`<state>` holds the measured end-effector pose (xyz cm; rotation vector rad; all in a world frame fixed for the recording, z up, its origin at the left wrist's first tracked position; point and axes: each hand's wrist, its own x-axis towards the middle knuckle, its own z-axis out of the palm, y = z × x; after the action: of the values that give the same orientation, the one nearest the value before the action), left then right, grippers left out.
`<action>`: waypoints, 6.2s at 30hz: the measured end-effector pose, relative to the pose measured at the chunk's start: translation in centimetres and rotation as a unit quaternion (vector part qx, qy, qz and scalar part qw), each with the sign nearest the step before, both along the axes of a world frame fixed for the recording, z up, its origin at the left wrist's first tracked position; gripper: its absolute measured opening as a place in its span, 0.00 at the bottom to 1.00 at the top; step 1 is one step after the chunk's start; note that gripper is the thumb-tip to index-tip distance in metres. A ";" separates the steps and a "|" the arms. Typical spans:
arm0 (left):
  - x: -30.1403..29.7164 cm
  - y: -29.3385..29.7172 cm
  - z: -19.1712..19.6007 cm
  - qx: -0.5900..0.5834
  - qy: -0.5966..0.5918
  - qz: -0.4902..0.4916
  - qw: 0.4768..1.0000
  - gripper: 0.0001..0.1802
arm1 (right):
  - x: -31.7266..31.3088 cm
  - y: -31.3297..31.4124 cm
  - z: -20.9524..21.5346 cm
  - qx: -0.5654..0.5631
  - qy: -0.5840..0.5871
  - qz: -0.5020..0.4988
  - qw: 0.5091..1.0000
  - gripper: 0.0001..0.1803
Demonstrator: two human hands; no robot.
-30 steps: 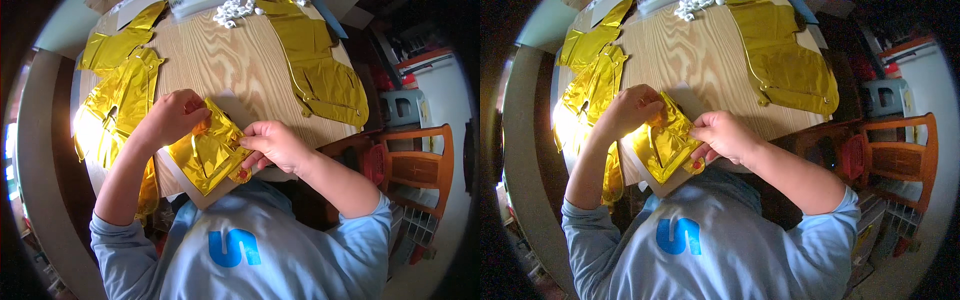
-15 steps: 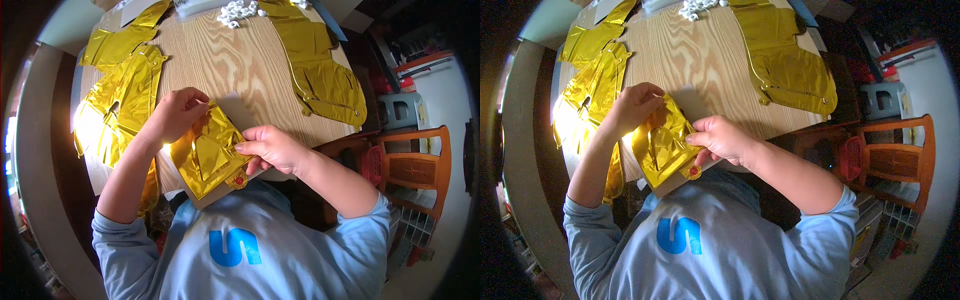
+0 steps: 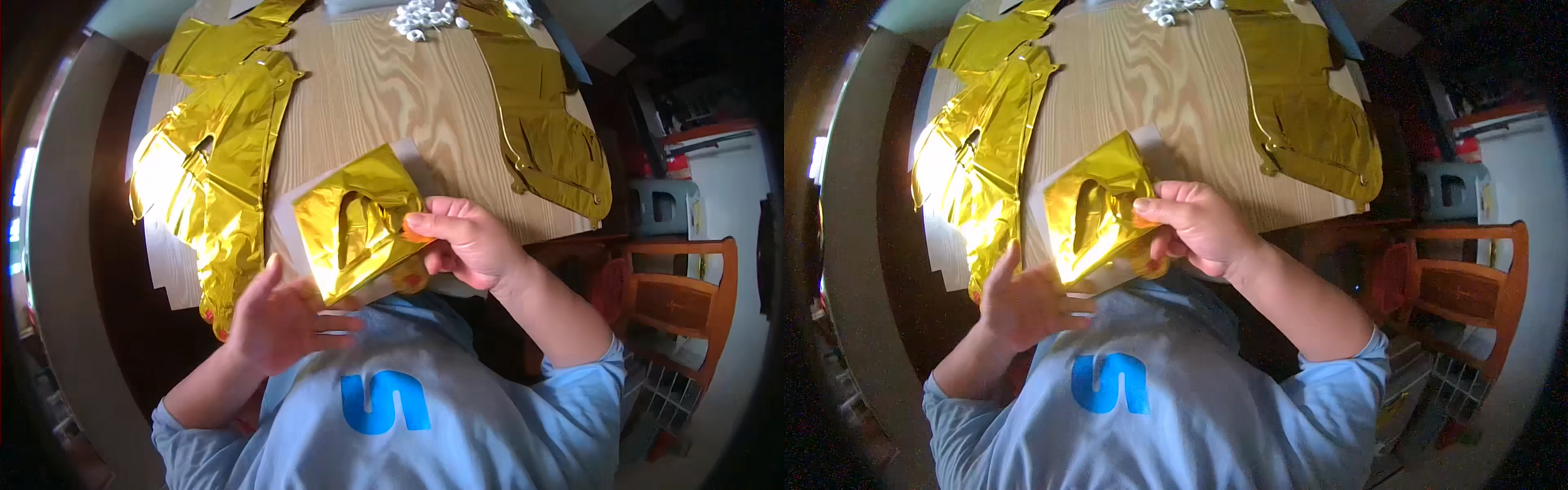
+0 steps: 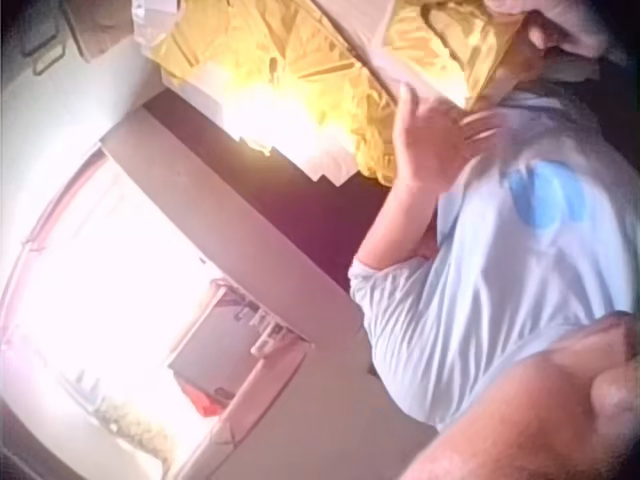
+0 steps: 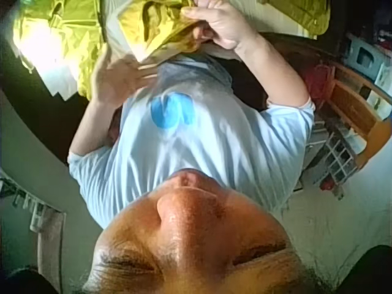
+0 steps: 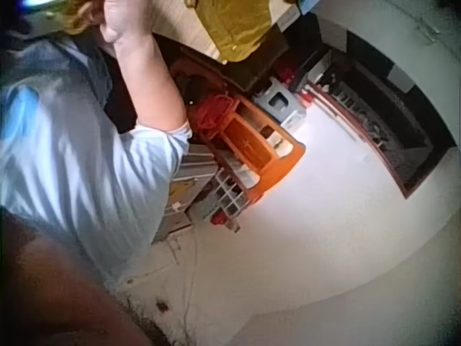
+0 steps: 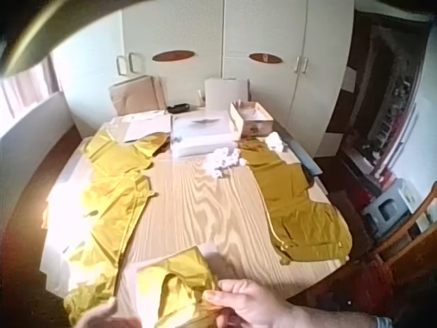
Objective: Folding uninflated gold foil balloons and placing them onto cardboard backers for packaging.
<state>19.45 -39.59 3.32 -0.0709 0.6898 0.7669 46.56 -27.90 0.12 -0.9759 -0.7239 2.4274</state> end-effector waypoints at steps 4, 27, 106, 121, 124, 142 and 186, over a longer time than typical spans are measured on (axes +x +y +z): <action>2.3 0.4 -0.7 0.033 -0.109 0.048 0.992 0.48 | 0.4 -0.2 0.7 0.005 0.011 -0.023 1.000 0.09; 2.8 2.1 1.7 0.265 0.175 0.101 0.943 0.16 | 1.2 -1.9 6.3 0.184 -0.099 0.023 0.978 0.13; 1.4 0.0 -3.3 0.292 0.350 0.097 0.885 0.49 | 0.9 -2.6 -0.3 0.081 -0.207 0.015 0.975 0.16; 2.0 1.2 -3.2 0.390 0.626 0.007 0.676 0.53 | 0.6 -2.6 -0.3 0.372 -0.426 0.062 0.822 0.13; 1.8 1.2 -3.6 0.409 0.670 -0.017 0.620 0.53 | -0.3 -3.3 0.7 0.477 -0.494 0.071 0.724 0.12; 1.7 0.7 -3.9 0.473 0.796 -0.083 0.369 0.39 | -0.4 -5.3 -2.1 0.716 -0.524 -0.007 0.461 0.21; 4.2 7.7 -4.6 0.675 0.639 -0.195 0.313 0.40 | -2.7 -1.1 -4.7 0.734 -0.517 0.134 0.420 0.45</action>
<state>23.62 -31.93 -1.24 2.5057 1.1977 0.5428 43.81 -29.03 -4.55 -1.2116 -2.6909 0.0682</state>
